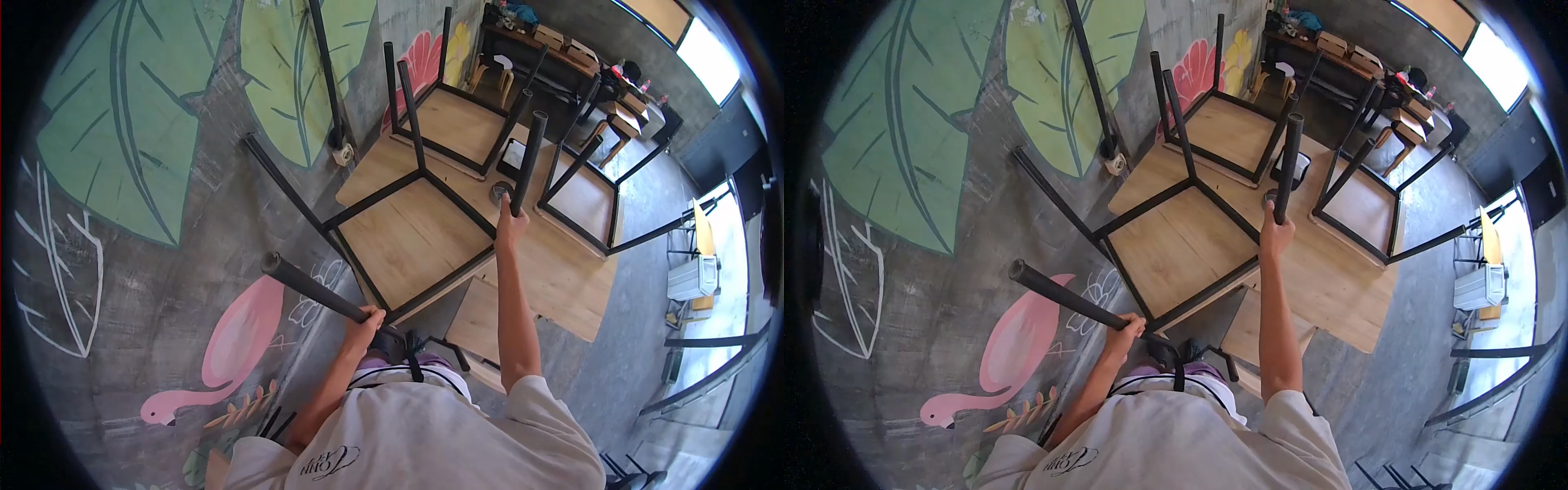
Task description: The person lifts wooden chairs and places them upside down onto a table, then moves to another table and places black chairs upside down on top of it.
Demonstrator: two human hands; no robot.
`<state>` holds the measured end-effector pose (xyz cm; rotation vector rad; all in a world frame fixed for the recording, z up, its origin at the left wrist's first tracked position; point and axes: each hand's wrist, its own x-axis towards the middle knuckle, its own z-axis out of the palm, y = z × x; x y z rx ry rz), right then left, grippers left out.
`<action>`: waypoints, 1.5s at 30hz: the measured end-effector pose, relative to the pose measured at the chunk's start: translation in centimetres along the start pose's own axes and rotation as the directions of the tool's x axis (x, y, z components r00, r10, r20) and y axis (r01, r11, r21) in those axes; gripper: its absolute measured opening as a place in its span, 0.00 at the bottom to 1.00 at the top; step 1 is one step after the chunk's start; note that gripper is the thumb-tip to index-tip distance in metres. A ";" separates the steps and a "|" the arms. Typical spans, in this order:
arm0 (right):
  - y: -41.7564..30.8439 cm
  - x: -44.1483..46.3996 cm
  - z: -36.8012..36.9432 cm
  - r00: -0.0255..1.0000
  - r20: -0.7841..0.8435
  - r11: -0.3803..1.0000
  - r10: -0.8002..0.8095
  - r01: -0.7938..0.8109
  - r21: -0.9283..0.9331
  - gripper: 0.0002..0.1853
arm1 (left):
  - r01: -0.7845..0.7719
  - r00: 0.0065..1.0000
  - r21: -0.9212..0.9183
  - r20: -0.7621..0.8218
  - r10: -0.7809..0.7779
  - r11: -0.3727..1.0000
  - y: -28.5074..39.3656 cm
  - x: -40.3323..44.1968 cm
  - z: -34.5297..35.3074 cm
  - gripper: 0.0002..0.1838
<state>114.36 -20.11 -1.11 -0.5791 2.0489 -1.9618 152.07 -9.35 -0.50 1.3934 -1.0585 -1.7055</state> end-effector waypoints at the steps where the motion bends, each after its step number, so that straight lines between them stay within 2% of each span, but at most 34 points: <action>1: 0.5 0.3 0.4 1.000 -0.001 1.000 -0.002 0.002 -0.018 0.25 | -0.007 1.000 -0.010 -0.013 0.007 1.000 -0.5 0.3 0.1 0.17; 6: 1.7 1.9 1.8 1.000 0.006 0.995 -0.023 0.024 -0.096 0.27 | -0.045 0.999 0.047 -0.016 0.046 0.998 -2.4 2.3 0.8 0.18; 8: 3.4 3.2 2.4 0.998 0.069 0.995 0.007 0.000 -0.105 0.27 | -0.058 0.998 0.071 -0.014 0.059 0.996 -3.3 3.2 1.2 0.18; 17: 6.3 5.9 4.4 0.984 0.135 0.991 -0.117 0.124 -0.041 0.26 | -0.199 0.977 0.167 -0.040 0.208 0.966 -6.2 5.9 2.7 0.20; 23: 6.6 7.7 6.0 0.973 0.230 0.998 -0.011 0.023 -0.050 0.24 | -0.248 0.958 0.217 -0.089 0.272 0.944 -6.6 6.7 4.7 0.21; 26: 6.6 8.4 7.0 0.973 0.227 0.998 0.033 -0.020 -0.060 0.25 | -0.281 0.946 0.245 -0.092 0.311 0.928 -6.7 7.2 5.7 0.22; 31: 7.9 10.0 8.7 0.975 0.222 1.000 0.022 -0.018 -0.020 0.24 | -0.331 0.920 0.350 -0.088 0.382 0.876 -6.6 7.9 7.3 0.20; 34: 7.9 10.5 9.4 0.974 0.224 1.000 0.028 -0.030 0.004 0.23 | -0.348 0.909 0.325 -0.111 0.401 0.879 -6.6 8.5 8.4 0.21; 40: 8.0 10.8 11.2 0.976 0.218 0.999 0.027 -0.033 0.023 0.22 | -0.319 0.896 0.385 -0.175 0.408 0.866 -7.0 9.9 8.7 0.20; 44: 10.0 11.9 12.6 0.973 0.226 0.999 0.050 -0.052 0.001 0.22 | -0.268 0.924 0.387 -0.157 0.350 0.882 -6.1 10.4 8.7 0.20; 45: 10.1 11.9 12.8 0.975 0.220 0.999 0.043 -0.048 0.018 0.22 | -0.323 0.900 0.410 -0.147 0.411 0.853 -6.0 10.6 9.0 0.21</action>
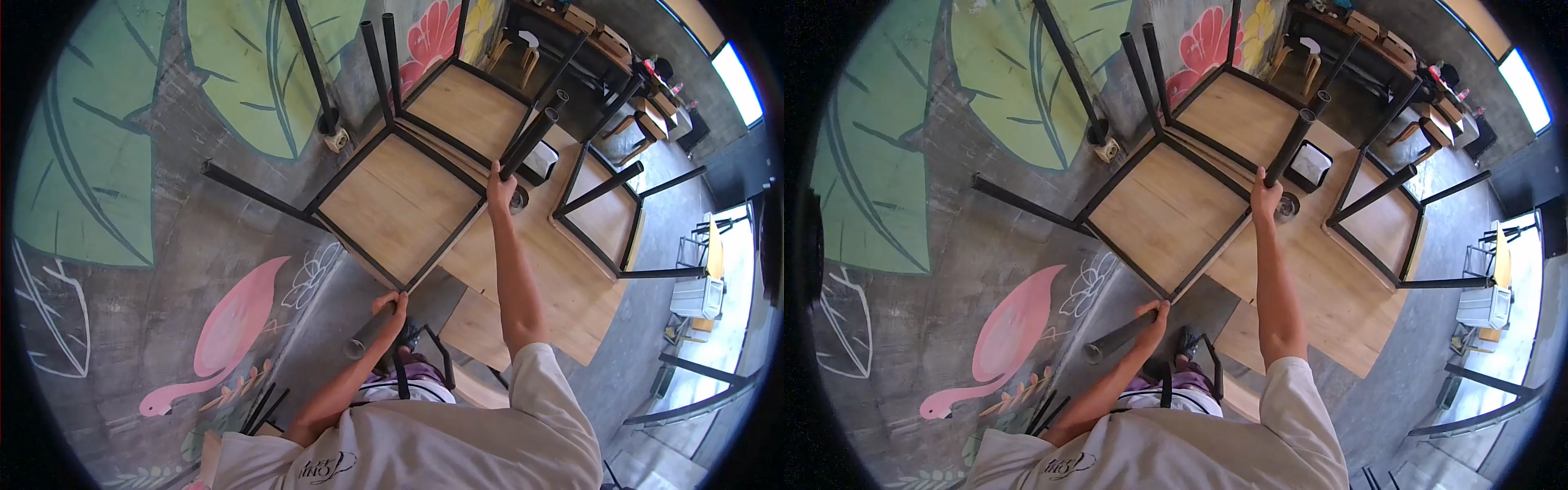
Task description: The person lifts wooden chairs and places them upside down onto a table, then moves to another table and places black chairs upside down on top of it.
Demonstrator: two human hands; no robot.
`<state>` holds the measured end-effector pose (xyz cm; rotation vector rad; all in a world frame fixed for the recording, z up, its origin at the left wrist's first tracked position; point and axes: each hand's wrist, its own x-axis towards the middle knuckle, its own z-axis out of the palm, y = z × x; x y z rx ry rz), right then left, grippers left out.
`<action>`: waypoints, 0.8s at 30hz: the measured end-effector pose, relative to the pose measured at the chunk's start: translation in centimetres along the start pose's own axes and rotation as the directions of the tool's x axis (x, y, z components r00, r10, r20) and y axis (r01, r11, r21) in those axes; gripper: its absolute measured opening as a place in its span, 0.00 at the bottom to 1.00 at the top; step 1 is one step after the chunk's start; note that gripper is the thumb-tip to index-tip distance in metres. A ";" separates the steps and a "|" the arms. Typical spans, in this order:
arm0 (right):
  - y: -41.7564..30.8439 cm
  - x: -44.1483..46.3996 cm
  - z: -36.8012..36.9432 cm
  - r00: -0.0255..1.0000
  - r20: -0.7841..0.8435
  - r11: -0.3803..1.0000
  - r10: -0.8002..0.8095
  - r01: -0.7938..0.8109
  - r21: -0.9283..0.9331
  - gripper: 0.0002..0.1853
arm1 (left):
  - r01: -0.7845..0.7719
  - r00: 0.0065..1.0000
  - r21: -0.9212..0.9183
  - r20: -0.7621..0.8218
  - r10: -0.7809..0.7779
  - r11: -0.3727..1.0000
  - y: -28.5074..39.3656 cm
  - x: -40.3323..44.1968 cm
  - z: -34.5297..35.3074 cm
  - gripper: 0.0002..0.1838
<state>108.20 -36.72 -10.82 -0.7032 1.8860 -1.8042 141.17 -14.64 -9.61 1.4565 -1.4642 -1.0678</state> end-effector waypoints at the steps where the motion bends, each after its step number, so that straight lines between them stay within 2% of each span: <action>1: 0.1 0.0 0.0 1.000 0.000 1.000 0.003 -0.003 0.001 0.22 | -0.064 0.998 0.014 -0.017 0.065 0.998 0.1 0.1 0.3 0.21; 5: 0.8 0.6 0.2 0.997 -0.054 0.998 0.053 -0.054 -0.015 0.22 | -0.023 1.000 -0.052 0.010 0.023 0.998 0.1 -0.1 1.5 0.17; 7: 0.5 0.6 0.5 0.993 -0.095 0.998 0.066 -0.068 -0.010 0.22 | -0.079 0.997 -0.095 -0.004 0.079 0.992 -0.2 -0.1 2.1 0.18; 10: 0.2 0.3 0.3 0.989 -0.143 0.992 0.031 -0.047 -0.113 0.19 | -0.099 0.995 -0.134 -0.017 0.098 0.986 -0.9 -0.4 2.8 0.18; 12: -0.1 0.1 0.0 0.945 -0.150 0.861 -0.292 0.191 -0.471 0.22 | -0.097 0.995 -0.154 -0.025 0.094 0.983 -1.1 -0.5 3.4 0.18; 13: -1.0 -0.9 -0.1 0.951 -0.110 0.801 -0.288 0.177 -0.571 0.29 | -0.089 0.996 -0.164 -0.025 0.086 0.982 -0.9 -0.6 3.8 0.18; 15: -1.9 -2.5 0.3 0.872 -0.095 0.698 -0.479 0.314 -0.643 0.30 | -0.079 0.997 -0.180 -0.020 0.077 0.980 -0.1 -0.6 4.2 0.18; 17: -2.4 -2.7 0.4 0.878 -0.113 0.724 -0.465 0.304 -0.619 0.29 | -0.057 0.997 -0.164 0.047 0.065 0.985 1.2 -0.4 4.4 0.18; 19: -3.1 -2.5 -0.1 0.959 -0.127 0.834 -0.252 0.148 -0.531 0.26 | -0.085 0.995 -0.163 0.036 0.092 0.983 0.9 -0.3 5.2 0.18; 20: -3.5 -2.3 -0.4 0.958 -0.131 0.834 -0.255 0.149 -0.531 0.26 | -0.110 0.993 -0.157 0.024 0.115 0.981 0.7 -0.3 5.5 0.19; 22: -3.5 -1.7 -1.3 0.987 -0.100 0.847 -0.126 0.054 -0.528 0.22 | -0.103 0.994 -0.136 0.026 0.107 0.985 0.7 -0.3 5.6 0.19; 24: -3.4 -1.6 -1.8 0.985 -0.085 0.815 -0.148 0.073 -0.575 0.21 | -0.092 0.995 -0.118 0.030 0.097 0.989 0.3 -0.4 5.8 0.18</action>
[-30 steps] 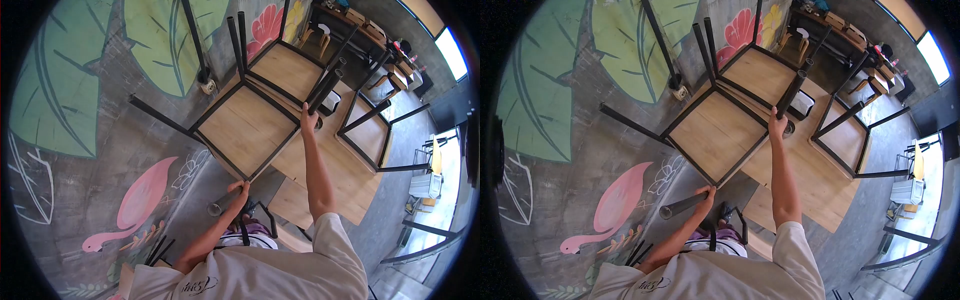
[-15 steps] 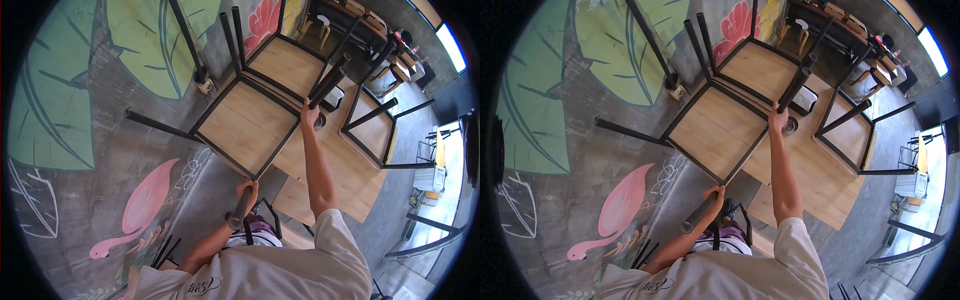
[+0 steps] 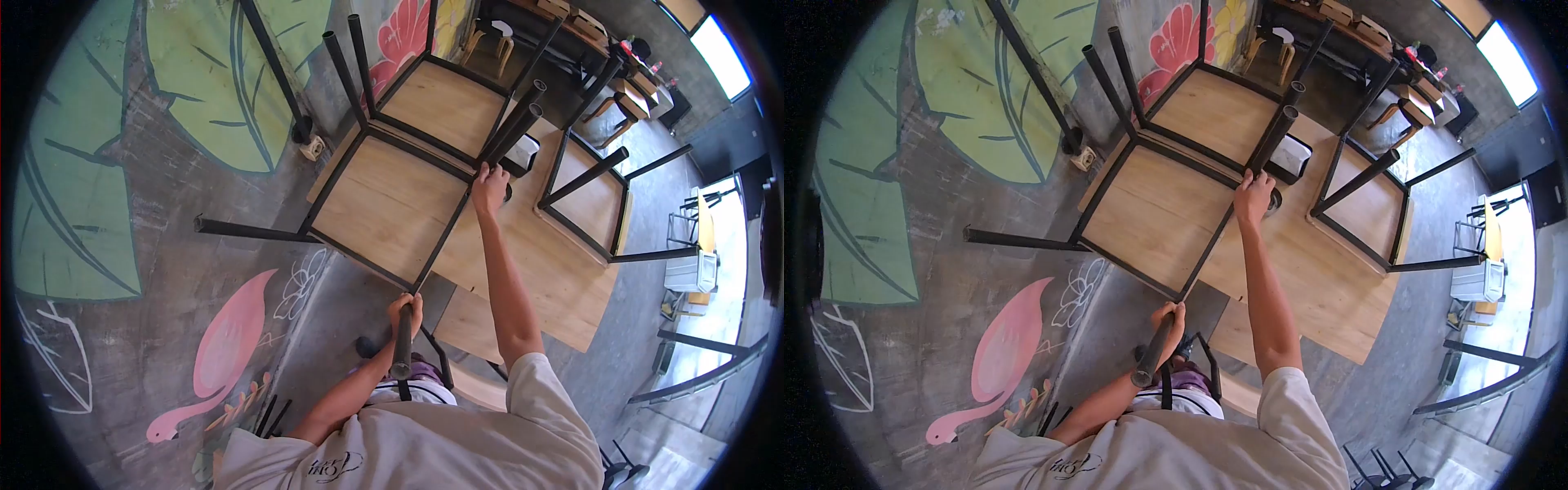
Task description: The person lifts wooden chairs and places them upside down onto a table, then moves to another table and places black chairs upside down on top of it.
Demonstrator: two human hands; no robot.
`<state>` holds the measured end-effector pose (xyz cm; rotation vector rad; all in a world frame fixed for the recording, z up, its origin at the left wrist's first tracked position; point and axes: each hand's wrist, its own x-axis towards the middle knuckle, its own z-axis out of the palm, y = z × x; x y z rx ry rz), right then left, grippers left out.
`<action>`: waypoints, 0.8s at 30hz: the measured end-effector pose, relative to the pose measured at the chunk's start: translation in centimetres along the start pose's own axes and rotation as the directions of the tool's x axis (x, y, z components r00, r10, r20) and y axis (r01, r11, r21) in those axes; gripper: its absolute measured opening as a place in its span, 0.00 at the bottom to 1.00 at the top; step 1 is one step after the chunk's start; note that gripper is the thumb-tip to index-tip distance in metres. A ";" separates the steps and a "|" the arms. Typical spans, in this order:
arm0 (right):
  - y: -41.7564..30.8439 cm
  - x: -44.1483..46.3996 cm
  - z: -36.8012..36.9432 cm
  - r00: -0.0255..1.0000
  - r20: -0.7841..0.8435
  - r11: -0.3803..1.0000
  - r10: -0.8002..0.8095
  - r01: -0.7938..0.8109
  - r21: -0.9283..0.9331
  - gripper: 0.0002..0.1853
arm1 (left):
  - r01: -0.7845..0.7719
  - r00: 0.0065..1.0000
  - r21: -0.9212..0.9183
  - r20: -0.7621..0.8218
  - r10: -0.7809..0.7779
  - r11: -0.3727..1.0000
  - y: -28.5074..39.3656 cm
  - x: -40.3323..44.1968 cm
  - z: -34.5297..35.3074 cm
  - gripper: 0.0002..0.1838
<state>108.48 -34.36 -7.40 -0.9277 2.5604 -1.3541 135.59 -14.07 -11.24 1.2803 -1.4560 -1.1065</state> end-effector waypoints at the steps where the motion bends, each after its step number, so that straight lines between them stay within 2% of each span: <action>1: 0.1 0.0 -0.2 1.000 0.006 0.998 -0.025 0.026 -0.050 0.20 | 0.007 1.000 -0.025 0.006 -0.006 1.000 -0.4 0.0 0.0 0.18; 8: 0.1 0.1 -0.6 0.996 -0.010 0.987 -0.093 0.091 -0.133 0.17 | -0.063 0.998 -0.059 -0.006 0.063 0.996 -1.2 0.2 0.1 0.18; 13: 0.1 0.2 -0.7 0.988 -0.006 0.976 -0.152 0.149 -0.156 0.16 | -0.051 0.999 -0.081 -0.011 0.050 0.995 -1.2 0.4 -0.1 0.18; 17: -0.3 -0.2 -0.8 0.994 -0.010 0.981 -0.113 0.110 -0.161 0.16 | -0.039 0.999 -0.022 0.014 0.039 0.999 -1.0 0.5 -0.5 0.18; 20: 0.0 -0.1 -0.6 0.988 -0.062 0.978 -0.142 0.131 -0.160 0.16 | -0.055 0.999 -0.022 0.001 0.055 0.998 -2.1 0.3 -0.2 0.18; 24: -0.3 0.0 -1.0 0.996 0.031 0.977 -0.078 0.082 -0.196 0.18 | -0.068 0.997 0.020 0.021 0.068 0.997 -2.8 0.3 -0.4 0.18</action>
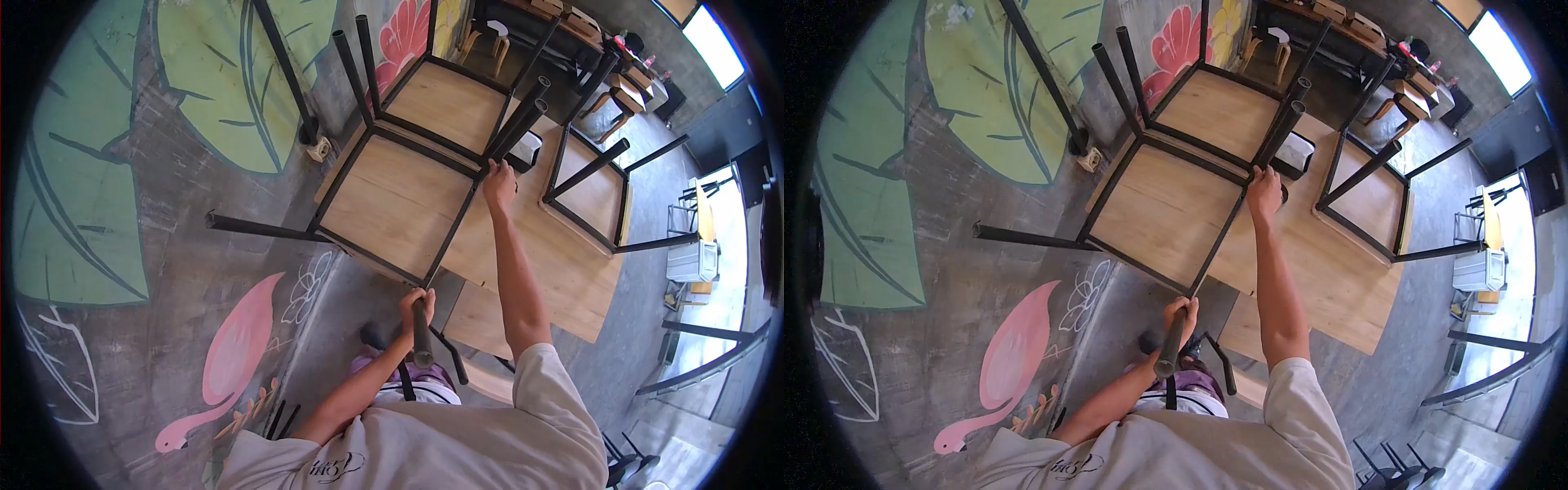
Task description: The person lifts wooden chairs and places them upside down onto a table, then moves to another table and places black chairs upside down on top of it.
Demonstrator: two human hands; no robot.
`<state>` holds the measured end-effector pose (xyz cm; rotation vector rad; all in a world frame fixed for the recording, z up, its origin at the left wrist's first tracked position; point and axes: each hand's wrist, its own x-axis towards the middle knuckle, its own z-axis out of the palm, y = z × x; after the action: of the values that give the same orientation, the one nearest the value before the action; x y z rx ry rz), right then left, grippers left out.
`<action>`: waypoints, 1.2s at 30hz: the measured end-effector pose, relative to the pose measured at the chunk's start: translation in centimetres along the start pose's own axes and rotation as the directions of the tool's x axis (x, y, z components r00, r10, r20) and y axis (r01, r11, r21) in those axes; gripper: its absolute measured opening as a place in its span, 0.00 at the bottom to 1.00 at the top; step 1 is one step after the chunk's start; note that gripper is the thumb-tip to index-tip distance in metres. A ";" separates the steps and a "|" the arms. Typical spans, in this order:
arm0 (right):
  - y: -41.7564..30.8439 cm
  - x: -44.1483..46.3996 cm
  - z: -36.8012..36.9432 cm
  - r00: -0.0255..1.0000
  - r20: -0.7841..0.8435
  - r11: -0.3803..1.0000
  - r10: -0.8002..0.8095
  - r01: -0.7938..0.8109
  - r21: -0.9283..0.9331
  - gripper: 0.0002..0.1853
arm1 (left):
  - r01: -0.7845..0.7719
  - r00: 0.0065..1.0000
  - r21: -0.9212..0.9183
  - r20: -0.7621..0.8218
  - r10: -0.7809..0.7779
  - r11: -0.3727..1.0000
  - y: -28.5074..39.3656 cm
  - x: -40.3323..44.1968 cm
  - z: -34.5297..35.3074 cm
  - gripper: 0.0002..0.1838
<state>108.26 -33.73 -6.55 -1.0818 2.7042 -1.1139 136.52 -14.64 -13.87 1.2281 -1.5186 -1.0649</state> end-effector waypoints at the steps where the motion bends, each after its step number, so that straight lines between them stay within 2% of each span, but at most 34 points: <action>1: 0.2 -0.2 -0.1 0.999 0.040 1.000 0.015 -0.014 -0.014 0.19 | -0.022 1.000 0.014 0.000 0.022 1.000 0.1 0.1 -0.1 0.18; 4: 1.0 -2.4 0.5 0.995 0.064 0.996 0.082 -0.080 -0.027 0.22 | -0.062 0.998 0.010 0.028 0.062 0.998 0.1 0.3 -0.4 0.18; 5: 1.6 -3.2 1.1 0.996 0.081 0.999 0.032 -0.031 -0.023 0.23 | -0.080 0.996 -0.002 0.050 0.080 0.997 0.2 0.4 -0.5 0.18; 9: 1.8 -11.0 1.8 0.989 0.098 0.947 0.110 -0.134 0.293 0.19 | -0.115 0.984 -0.085 0.127 0.125 0.990 0.1 0.9 -1.4 0.18; 11: 3.3 -15.8 3.4 0.955 0.228 0.875 0.188 -0.268 0.402 0.18 | -0.061 0.964 -0.088 0.254 0.081 0.994 -0.2 1.1 -2.1 0.17; 13: 1.4 -20.9 1.9 0.902 0.320 0.698 0.291 -0.429 0.574 0.18 | -0.073 0.944 -0.105 0.314 0.102 0.992 -0.3 1.6 -2.7 0.15; 15: 0.4 -25.4 0.6 0.878 0.334 0.614 0.344 -0.479 0.627 0.17 | -0.071 0.921 -0.128 0.373 0.115 0.989 -1.1 1.7 -2.8 0.13; 17: -1.3 -29.2 -1.3 0.841 0.320 0.616 0.436 -0.538 0.575 0.16 | -0.053 0.896 -0.162 0.429 0.118 0.985 -3.7 1.6 -2.5 0.09; 18: -0.7 -30.9 -1.0 0.869 0.257 0.671 0.422 -0.491 0.556 0.17 | -0.049 0.890 -0.184 0.439 0.127 0.982 -2.2 2.1 -3.0 0.08; 20: 0.5 -33.6 -1.0 0.881 0.156 0.737 0.446 -0.460 0.495 0.17 | -0.167 0.805 -0.126 0.556 0.209 0.978 -5.1 2.5 -2.7 0.08; 21: 1.5 -35.1 -0.1 0.867 0.159 0.673 0.472 -0.470 0.571 0.18 | -0.131 0.806 -0.165 0.557 0.201 0.978 -5.4 2.5 -2.7 0.08; 23: -0.2 -37.3 -0.8 0.884 0.039 0.635 0.467 -0.365 0.681 0.18 | -0.111 0.809 -0.193 0.553 0.202 0.975 -4.5 2.8 -3.3 0.08; 24: -0.8 -38.2 -1.4 0.846 0.111 0.559 0.522 -0.438 0.704 0.18 | -0.190 0.797 -0.101 0.566 0.213 0.977 -2.7 3.1 -4.1 0.10; 27: -2.8 -40.5 -2.9 0.822 0.084 0.538 0.563 -0.441 0.718 0.18 | -0.248 0.792 -0.076 0.559 0.247 0.966 -2.7 3.3 -4.4 0.13; 29: -3.6 -41.8 -3.6 0.767 0.162 0.554 0.621 -0.576 0.602 0.20 | -0.297 0.769 -0.039 0.582 0.263 0.954 -2.9 3.4 -4.4 0.13; 32: -6.1 -43.9 -4.7 0.800 0.075 0.593 0.596 -0.501 0.630 0.20 | -0.198 0.757 -0.040 0.629 0.179 0.979 -3.1 3.5 -5.0 0.09; 33: -5.9 -44.9 -4.2 0.829 0.008 0.660 0.560 -0.452 0.600 0.20 | -0.049 0.719 -0.129 0.684 0.125 0.990 -3.4 3.6 -5.5 0.15; 35: -7.3 -46.6 -5.5 0.809 0.053 0.646 0.586 -0.506 0.571 0.21 | 0.009 0.777 -0.276 0.607 0.167 0.961 -3.6 2.8 -7.2 0.26; 36: -7.4 -47.7 -5.6 0.813 0.057 0.640 0.579 -0.497 0.585 0.21 | 0.024 0.802 -0.267 0.581 0.141 0.963 -3.8 2.4 -8.4 0.28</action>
<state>147.33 -4.98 -8.60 -0.0770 2.2240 -1.7239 145.16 -18.30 -15.20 0.6722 -1.7838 -1.6575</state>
